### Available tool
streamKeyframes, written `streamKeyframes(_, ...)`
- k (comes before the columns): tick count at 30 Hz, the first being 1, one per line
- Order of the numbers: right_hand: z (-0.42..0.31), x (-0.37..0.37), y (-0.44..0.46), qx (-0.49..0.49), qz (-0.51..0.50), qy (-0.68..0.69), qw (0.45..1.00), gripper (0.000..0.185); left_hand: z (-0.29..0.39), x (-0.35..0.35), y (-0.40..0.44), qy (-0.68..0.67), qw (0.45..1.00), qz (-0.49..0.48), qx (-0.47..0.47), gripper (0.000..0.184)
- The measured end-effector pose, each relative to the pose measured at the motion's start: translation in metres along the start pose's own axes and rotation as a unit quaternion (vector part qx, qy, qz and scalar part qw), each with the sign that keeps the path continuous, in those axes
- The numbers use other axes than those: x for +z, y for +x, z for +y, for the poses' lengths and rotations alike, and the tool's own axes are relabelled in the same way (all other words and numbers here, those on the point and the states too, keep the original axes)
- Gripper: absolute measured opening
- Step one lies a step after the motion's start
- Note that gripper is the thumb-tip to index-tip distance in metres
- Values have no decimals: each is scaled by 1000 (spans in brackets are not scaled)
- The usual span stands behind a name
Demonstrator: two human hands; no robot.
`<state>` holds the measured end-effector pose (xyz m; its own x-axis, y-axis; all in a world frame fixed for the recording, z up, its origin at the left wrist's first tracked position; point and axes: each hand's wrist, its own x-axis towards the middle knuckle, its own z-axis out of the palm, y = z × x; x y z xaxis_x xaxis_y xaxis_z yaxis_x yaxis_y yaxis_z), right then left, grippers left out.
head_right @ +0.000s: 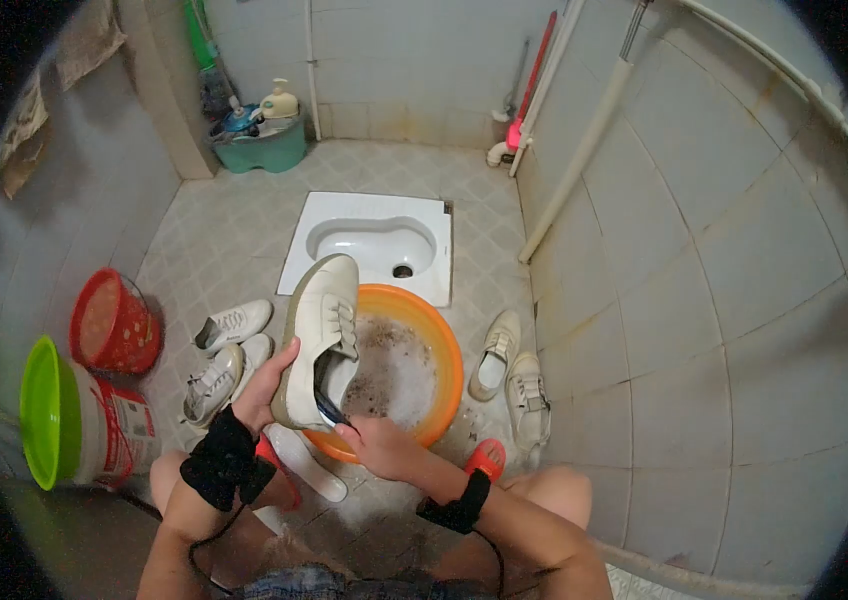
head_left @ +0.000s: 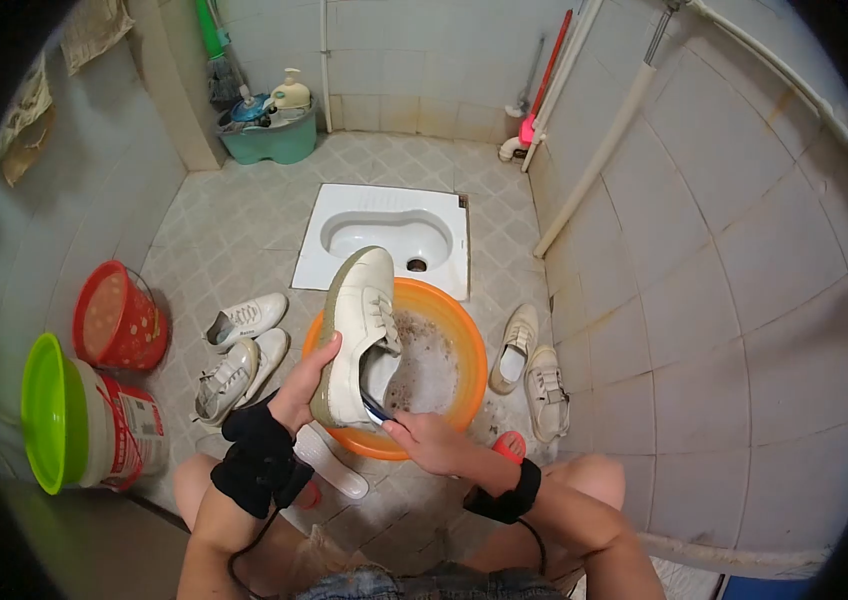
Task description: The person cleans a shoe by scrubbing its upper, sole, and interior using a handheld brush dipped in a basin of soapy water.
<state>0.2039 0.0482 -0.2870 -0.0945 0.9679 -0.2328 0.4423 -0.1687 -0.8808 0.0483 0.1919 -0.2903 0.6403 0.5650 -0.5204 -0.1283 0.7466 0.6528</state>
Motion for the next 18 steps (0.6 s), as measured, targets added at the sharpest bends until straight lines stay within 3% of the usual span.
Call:
streamKeyframes(5, 10, 3, -1, -13, -1, -19, 1000, 38, 6, 7, -9, 57, 998, -6, -5, 46)
streamKeyframes(7, 2, 4, 1, 56, 57, -205, 976, 36, 10, 9, -11, 108, 994, -6, -31, 45)
streamKeyframes(8, 13, 4, 7, 58, 59, -204, 975, 36, 12, 10, -12, 159, 986, -6, -54, 43)
streamKeyframes(10, 35, 3, 23, 59, 227, -238, 943, 33, 7, 18, -13, 113, 991, -20, -64, 42)
streamKeyframes(14, 24, -11, 23, 43, 238, -285, 927, 33, 8, 29, -12, 35, 997, -21, -61, 41)
streamKeyframes(18, 18, -4, 11, -4, 180, -274, 945, 34, 20, 20, -19, 117, 991, -18, -61, 42)
